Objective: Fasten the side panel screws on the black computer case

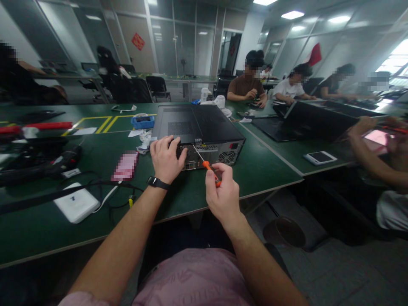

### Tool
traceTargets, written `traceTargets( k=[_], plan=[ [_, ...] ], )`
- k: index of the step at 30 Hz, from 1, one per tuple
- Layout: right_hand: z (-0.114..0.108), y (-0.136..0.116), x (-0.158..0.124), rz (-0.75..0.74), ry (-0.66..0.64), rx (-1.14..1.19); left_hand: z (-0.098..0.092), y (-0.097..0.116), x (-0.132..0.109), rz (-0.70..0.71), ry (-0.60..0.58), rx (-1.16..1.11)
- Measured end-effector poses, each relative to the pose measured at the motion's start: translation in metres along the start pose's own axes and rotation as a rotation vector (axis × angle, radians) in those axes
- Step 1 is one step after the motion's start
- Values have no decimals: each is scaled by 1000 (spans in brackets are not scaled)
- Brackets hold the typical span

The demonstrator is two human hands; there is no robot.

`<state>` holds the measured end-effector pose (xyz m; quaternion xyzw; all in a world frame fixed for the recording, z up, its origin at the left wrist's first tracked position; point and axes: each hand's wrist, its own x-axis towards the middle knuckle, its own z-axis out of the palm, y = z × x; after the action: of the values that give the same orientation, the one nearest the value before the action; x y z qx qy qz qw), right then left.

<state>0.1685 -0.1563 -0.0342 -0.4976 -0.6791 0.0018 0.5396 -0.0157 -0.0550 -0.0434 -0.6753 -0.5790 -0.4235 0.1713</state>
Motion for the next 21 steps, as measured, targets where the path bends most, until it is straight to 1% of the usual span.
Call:
traceTargets(
  k=[4, 10, 13, 16, 21],
  plan=[
    [2, 1, -2, -29, 12, 2, 0, 1, -1, 9, 8, 5],
    [0, -3, 0, 36, -3, -1, -1, 2, -1, 15, 18, 32],
    [0, -2, -1, 13, -9, -6, 0, 1, -1, 17, 16, 25],
    [2, 0, -3, -14, 13, -16, 1, 0, -1, 22, 18, 27],
    [2, 1, -2, -9, 26, -12, 3, -3, 0, 27, 24, 32]
  ],
)
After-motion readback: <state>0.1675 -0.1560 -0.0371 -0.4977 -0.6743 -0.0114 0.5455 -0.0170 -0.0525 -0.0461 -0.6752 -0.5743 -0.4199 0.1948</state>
